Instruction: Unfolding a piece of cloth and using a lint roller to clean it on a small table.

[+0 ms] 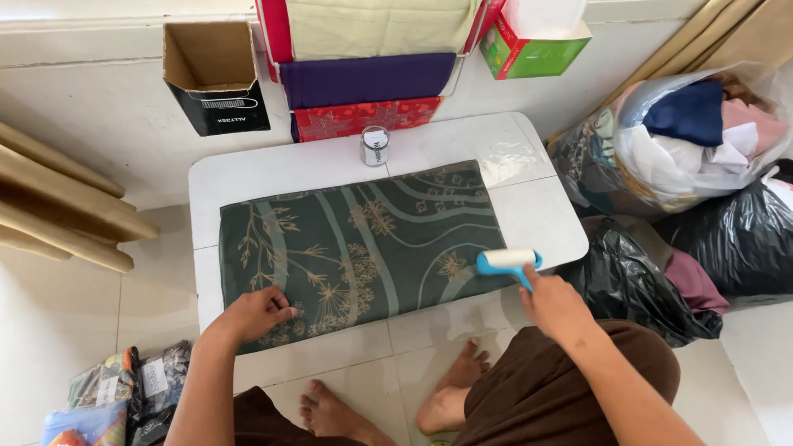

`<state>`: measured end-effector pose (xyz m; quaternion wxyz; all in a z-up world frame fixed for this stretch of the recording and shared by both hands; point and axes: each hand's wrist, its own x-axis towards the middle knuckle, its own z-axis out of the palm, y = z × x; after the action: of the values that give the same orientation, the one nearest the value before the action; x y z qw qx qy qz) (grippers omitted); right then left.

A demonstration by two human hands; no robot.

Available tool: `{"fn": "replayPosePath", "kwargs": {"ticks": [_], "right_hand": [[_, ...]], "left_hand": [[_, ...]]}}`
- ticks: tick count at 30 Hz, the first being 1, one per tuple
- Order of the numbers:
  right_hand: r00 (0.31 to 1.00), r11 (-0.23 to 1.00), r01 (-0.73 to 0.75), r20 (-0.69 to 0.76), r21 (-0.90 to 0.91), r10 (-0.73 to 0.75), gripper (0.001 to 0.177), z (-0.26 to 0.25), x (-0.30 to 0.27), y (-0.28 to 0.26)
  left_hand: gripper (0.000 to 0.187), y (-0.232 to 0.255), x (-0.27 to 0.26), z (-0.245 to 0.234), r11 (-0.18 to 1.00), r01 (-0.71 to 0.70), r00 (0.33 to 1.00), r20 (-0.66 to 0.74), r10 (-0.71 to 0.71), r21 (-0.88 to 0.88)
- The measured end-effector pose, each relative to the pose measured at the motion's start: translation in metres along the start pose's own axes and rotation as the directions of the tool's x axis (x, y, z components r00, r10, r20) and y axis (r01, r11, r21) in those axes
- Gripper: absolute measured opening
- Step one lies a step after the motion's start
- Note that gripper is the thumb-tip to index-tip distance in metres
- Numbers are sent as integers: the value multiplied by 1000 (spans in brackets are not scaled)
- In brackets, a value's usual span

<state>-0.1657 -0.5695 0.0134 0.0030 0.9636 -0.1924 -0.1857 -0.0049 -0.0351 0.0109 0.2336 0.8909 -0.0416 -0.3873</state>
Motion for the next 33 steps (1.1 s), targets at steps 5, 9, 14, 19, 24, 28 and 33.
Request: {"fn": "replayPosePath", "kwargs": {"ticks": [5, 9, 14, 19, 24, 28, 33], "right_hand": [[998, 992, -51, 51, 118, 45, 55, -48, -52, -34], [995, 998, 30, -94, 46, -26, 52, -27, 18, -32], [965, 994, 87, -255, 64, -68, 49, -31, 136, -42], [942, 987, 106, -329, 119, -62, 48, -45, 188, -55], [967, 982, 134, -232, 129, -102, 46, -45, 117, -55], [989, 985, 149, -37, 87, -147, 50, -52, 4, -53], [994, 993, 107, 32, -45, -106, 48, -94, -68, -41]], "left_hand": [[33, -5, 2, 4, 1000, -13, 1000, -13, 13, -13], [34, -4, 2, 5, 1000, -24, 999, -28, 24, 1], [34, -9, 12, 9, 999, -20, 999, -36, 22, 44], [33, -9, 14, 9, 998, -12, 999, -46, 14, 58], [34, 0, 5, 4, 999, -11, 999, -33, 12, 43], [36, -6, 14, 7, 998, -7, 1000, -28, 9, 63], [39, -3, 11, 5, 997, 10, 1000, -18, -8, 80]]}}
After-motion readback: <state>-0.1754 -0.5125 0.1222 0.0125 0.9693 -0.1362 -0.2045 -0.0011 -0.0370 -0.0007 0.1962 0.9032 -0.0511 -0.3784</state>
